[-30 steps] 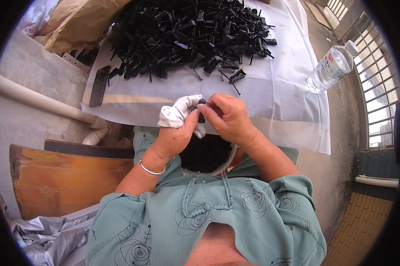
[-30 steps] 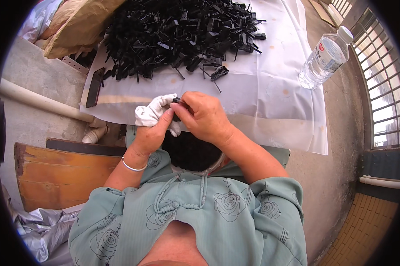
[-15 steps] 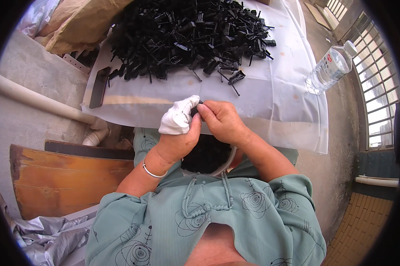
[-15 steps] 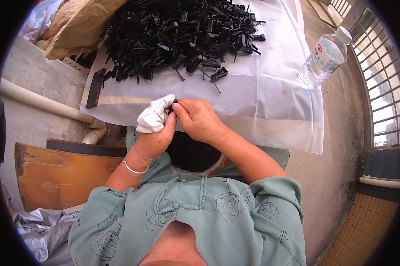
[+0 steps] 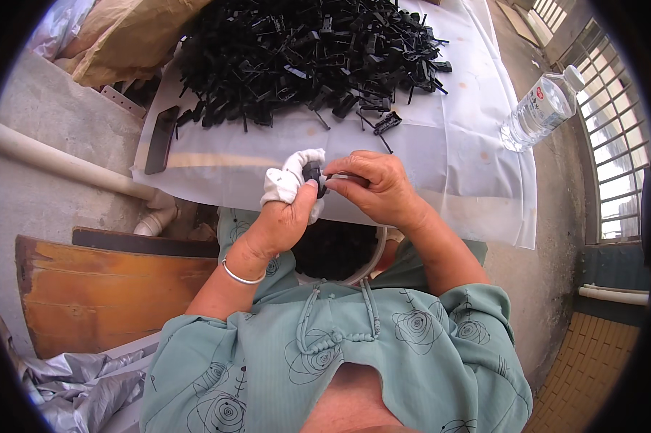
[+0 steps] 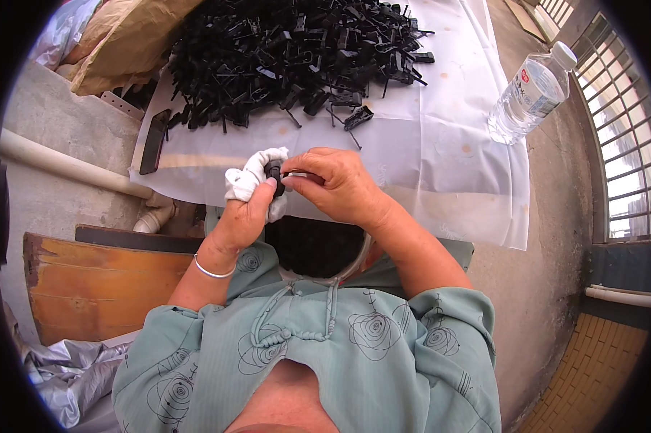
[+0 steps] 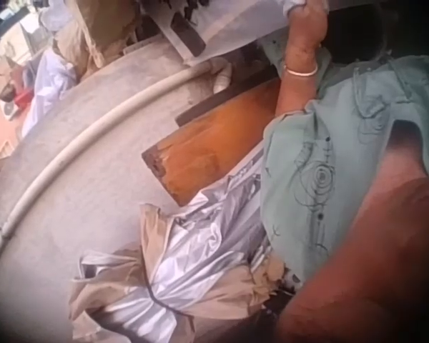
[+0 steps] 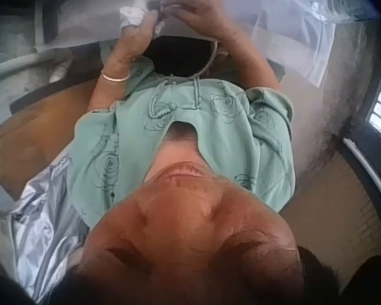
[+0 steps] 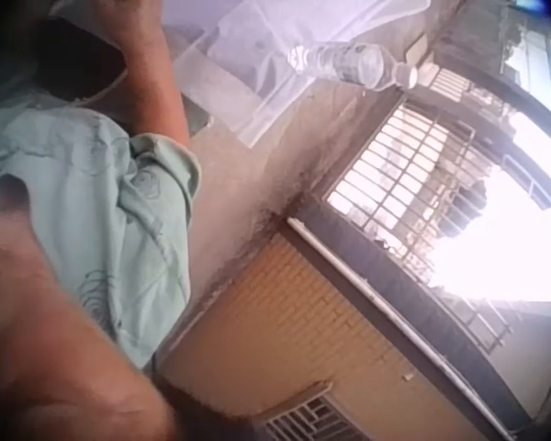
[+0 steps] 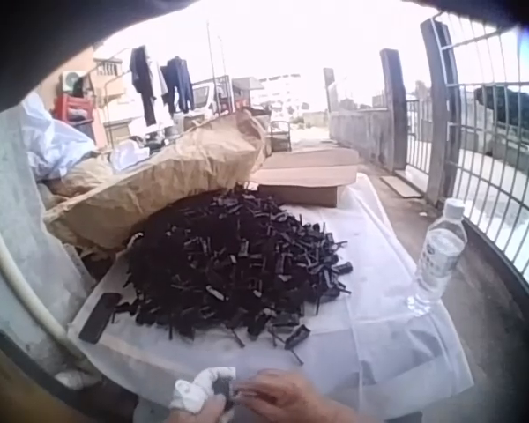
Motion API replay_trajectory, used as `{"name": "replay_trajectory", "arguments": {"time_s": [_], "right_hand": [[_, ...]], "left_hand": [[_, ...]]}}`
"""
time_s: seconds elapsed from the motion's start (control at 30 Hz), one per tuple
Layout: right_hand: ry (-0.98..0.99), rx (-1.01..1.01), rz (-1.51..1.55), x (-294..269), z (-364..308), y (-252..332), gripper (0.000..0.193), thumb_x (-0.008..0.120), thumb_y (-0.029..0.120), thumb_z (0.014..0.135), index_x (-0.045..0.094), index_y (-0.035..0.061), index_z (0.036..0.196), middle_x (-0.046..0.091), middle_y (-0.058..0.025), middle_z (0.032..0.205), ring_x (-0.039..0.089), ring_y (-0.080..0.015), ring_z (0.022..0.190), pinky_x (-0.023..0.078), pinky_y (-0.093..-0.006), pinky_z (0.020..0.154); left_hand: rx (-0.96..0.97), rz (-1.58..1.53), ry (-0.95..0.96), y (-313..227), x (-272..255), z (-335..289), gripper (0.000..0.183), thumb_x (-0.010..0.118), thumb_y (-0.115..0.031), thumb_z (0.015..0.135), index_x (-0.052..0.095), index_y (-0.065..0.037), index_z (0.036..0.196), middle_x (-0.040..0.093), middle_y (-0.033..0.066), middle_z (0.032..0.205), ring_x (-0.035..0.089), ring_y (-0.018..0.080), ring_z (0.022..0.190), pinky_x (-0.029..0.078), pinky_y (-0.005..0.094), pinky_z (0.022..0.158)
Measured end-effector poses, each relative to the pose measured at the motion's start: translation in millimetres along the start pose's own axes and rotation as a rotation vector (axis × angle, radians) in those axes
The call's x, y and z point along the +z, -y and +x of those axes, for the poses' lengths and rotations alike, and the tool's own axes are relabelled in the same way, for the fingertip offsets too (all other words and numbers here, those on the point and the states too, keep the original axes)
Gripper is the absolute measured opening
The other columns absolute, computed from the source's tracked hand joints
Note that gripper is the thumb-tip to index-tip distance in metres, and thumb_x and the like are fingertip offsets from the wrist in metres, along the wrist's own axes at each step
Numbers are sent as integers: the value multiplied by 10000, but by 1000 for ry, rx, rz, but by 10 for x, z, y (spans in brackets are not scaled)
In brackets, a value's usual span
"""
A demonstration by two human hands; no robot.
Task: Wiping small black plastic parts with a white cloth.
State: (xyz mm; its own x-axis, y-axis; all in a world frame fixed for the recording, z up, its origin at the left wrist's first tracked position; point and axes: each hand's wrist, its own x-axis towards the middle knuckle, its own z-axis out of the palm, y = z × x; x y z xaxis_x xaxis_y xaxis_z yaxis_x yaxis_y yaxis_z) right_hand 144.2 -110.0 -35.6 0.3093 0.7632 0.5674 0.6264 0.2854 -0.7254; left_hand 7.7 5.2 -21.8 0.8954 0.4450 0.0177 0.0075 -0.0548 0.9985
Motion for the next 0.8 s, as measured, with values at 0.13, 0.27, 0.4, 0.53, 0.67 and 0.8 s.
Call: {"name": "replay_trajectory", "arguments": {"time_s": [0.13,0.27,0.4,0.53,0.67,0.8], "right_hand": [[28,266,141,16,19,90,119,662,66,779,580,14,849,500,-53,600,418,-143,488,366,-256,475],[22,165,123,59,-15,59,139,589,116,848,544,0,787,480,-98,585,421,-208,495,380,-314,493],[77,176,83,109,-30,88,182,538,134,878,533,-6,762,490,-139,601,447,-265,528,394,-341,520],[81,212,42,173,-18,133,192,532,134,870,536,-11,743,522,-173,632,485,-327,558,409,-369,529],[130,212,164,141,-42,88,192,526,128,884,526,-10,751,488,-136,620,427,-233,512,390,-334,510],[124,275,114,-155,-3,166,187,531,133,885,524,-9,764,478,-126,615,410,-204,518,386,-322,512]], "left_hand": [[-123,-256,171,-73,44,-21,364,425,-65,854,370,-13,1210,462,2,756,345,35,532,306,177,470],[-4,-71,100,-63,54,15,271,424,-35,850,427,-5,1119,488,22,804,416,74,648,360,209,572],[150,312,37,-51,122,-5,221,431,-15,832,462,5,1050,527,89,868,504,176,786,429,279,724],[267,427,-7,-15,119,-42,223,427,-11,823,459,10,1043,531,124,873,505,199,775,430,292,728],[141,250,3,-20,99,-99,221,418,-10,839,453,-1,1058,518,75,894,499,153,779,423,259,711],[-111,-276,90,-57,8,-50,246,406,-11,861,428,-23,1106,490,31,894,458,83,685,392,202,607]]}}
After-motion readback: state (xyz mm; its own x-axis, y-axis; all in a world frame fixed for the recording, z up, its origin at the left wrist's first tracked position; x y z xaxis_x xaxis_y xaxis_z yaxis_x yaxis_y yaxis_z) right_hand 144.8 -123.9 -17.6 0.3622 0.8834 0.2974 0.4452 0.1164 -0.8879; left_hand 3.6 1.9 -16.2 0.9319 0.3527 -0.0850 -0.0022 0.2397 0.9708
